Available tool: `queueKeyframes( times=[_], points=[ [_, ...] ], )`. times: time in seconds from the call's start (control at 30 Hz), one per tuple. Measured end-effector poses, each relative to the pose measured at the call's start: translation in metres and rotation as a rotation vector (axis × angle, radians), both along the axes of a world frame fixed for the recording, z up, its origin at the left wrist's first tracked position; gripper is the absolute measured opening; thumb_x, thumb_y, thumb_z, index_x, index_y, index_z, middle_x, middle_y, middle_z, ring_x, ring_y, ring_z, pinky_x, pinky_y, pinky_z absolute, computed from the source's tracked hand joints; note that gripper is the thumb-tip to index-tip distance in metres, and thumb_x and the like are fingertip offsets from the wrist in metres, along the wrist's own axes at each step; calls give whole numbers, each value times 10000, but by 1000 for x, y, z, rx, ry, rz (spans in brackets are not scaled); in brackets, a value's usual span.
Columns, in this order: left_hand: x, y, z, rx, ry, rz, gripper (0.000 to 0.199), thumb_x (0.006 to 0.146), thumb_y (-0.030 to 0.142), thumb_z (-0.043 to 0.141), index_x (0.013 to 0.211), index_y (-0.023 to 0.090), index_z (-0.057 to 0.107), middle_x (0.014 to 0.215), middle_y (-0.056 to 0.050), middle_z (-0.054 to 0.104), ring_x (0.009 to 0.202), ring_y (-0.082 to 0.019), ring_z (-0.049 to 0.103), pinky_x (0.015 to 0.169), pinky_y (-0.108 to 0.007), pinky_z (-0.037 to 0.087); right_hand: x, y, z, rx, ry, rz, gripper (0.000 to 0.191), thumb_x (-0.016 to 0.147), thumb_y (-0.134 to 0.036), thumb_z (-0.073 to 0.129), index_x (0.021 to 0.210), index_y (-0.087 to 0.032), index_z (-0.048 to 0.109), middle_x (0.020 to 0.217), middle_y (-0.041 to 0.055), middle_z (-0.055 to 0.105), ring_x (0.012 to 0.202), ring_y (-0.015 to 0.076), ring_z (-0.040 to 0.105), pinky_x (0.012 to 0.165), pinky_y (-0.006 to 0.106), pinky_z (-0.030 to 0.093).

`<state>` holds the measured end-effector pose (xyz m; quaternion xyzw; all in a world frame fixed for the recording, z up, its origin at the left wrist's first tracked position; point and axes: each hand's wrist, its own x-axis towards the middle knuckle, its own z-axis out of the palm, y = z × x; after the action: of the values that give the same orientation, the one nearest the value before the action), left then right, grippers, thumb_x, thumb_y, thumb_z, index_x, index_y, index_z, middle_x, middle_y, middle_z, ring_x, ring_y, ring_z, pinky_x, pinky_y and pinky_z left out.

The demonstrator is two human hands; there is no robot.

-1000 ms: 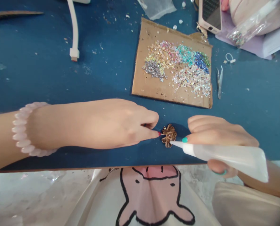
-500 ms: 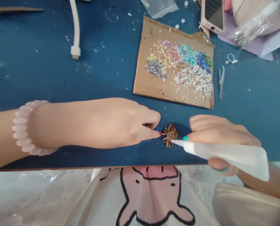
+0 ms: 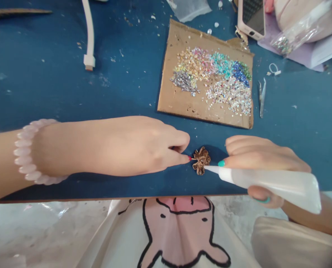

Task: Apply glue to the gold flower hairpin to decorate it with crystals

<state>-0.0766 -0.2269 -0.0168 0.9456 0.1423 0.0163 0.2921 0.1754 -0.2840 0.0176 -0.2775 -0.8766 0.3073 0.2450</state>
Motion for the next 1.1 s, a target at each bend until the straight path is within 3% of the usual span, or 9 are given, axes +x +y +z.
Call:
queueKeyframes(
  times=[0.13, 0.23, 0.37, 0.57, 0.77, 0.97, 1.1],
  points=[
    [2, 1, 1, -50, 16, 6, 347, 1006, 437, 309, 903, 259, 588, 779, 49, 512, 517, -82, 431, 550, -235, 240, 0, -1, -1, -10, -4, 22, 253, 961, -348, 384, 834, -211, 555, 541, 9, 473, 476, 141, 393, 478, 319, 333],
    [2, 2, 0, -54, 29, 6, 355, 1008, 424, 309, 859, 232, 567, 752, 50, 500, 493, -75, 404, 541, -236, 228, -1, -4, -4, 22, 30, -43, 273, 964, -357, 374, 801, -213, 540, 518, -5, 424, 467, 134, 349, 474, 314, 296],
    [0, 2, -2, 2, -4, -13, 320, 1015, 367, 328, 873, 218, 573, 774, 56, 470, 512, -56, 398, 542, -228, 193, -4, -7, -12, 50, 107, -162, 278, 945, -397, 416, 781, -203, 530, 503, -5, 414, 474, 130, 323, 480, 309, 267],
    [-2, 2, -6, 165, -164, -107, 217, 1015, 264, 367, 904, 198, 542, 760, 56, 380, 525, -48, 325, 537, -230, 93, -3, -7, -15, 35, 140, -177, 282, 933, -403, 450, 760, -200, 541, 490, -17, 393, 464, 122, 295, 479, 305, 239],
    [0, 1, -6, 188, -181, -122, 217, 1016, 249, 368, 890, 170, 525, 755, 56, 366, 520, -39, 300, 536, -234, 82, -2, -8, -13, 48, 137, -187, 253, 940, -379, 440, 790, -208, 552, 497, -14, 386, 460, 131, 328, 477, 318, 263],
    [2, 1, 0, 105, -118, -90, 310, 1028, 316, 335, 829, 155, 510, 736, 59, 390, 505, -39, 307, 526, -236, 107, -1, -3, 2, 0, 4, -14, 271, 964, -356, 386, 814, -213, 560, 505, 9, 461, 450, 134, 383, 459, 325, 296],
    [4, 1, 0, 71, -106, -84, 319, 1028, 320, 327, 819, 159, 506, 714, 59, 385, 502, -44, 303, 524, -235, 119, 2, -2, 6, -31, -16, 6, 271, 962, -370, 394, 831, -211, 570, 499, 5, 443, 448, 136, 393, 449, 324, 303]
  ],
)
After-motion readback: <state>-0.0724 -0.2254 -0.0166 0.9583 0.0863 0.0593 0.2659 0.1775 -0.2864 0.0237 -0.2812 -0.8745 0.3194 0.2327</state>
